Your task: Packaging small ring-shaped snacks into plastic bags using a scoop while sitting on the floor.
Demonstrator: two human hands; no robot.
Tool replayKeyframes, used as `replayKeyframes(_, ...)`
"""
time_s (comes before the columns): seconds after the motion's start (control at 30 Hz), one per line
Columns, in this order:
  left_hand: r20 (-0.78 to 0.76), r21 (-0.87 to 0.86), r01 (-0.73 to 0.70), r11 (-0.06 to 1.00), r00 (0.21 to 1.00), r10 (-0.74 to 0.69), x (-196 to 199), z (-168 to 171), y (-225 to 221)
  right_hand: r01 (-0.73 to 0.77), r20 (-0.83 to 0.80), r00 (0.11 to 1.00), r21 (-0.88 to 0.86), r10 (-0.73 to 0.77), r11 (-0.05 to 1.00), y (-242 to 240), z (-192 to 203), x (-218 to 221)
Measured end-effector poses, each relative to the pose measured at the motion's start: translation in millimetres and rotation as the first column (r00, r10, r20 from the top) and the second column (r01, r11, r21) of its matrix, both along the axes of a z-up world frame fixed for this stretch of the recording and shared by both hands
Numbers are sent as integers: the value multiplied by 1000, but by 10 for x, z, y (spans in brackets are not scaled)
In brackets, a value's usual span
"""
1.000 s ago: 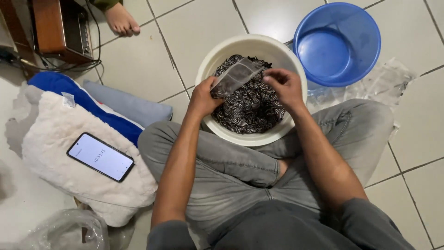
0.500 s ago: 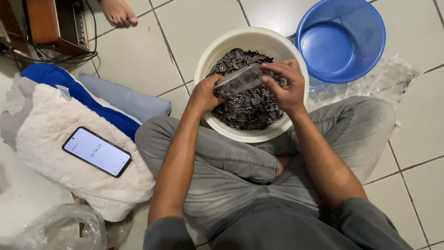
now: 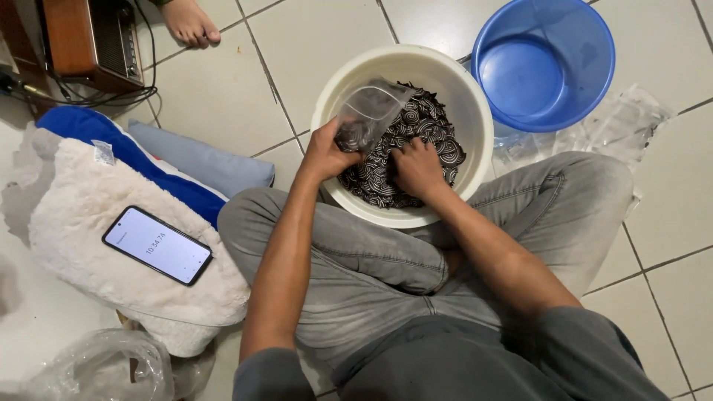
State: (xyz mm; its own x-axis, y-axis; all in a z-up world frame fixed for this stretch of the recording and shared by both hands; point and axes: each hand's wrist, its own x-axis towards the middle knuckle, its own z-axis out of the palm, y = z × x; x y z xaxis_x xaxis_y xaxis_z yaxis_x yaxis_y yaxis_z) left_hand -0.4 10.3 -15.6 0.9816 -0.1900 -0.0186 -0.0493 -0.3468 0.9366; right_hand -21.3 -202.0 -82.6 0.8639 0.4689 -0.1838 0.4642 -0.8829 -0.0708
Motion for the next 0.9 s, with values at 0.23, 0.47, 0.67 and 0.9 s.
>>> replayKeyframes(0.23,17,34,14,999,1000,-15,14,25,-5,-27,30,999,5,27,1000,24,-115,-35)
replayKeyframes(0.47,-59,-190,47,981,997,-59,2,-47,47,-57,73,996,53,53,997,-9,-370,-38)
replayKeyframes(0.67,-119,-464,42,885,987,-110,-27,123,27,-72,121,990,39,67,997,-48,-540,-29)
replayKeyframes(0.9,24,-261,-4,965,1000,11,6,-12,107,172,-206,972,277,-117,945,-49,-166,86)
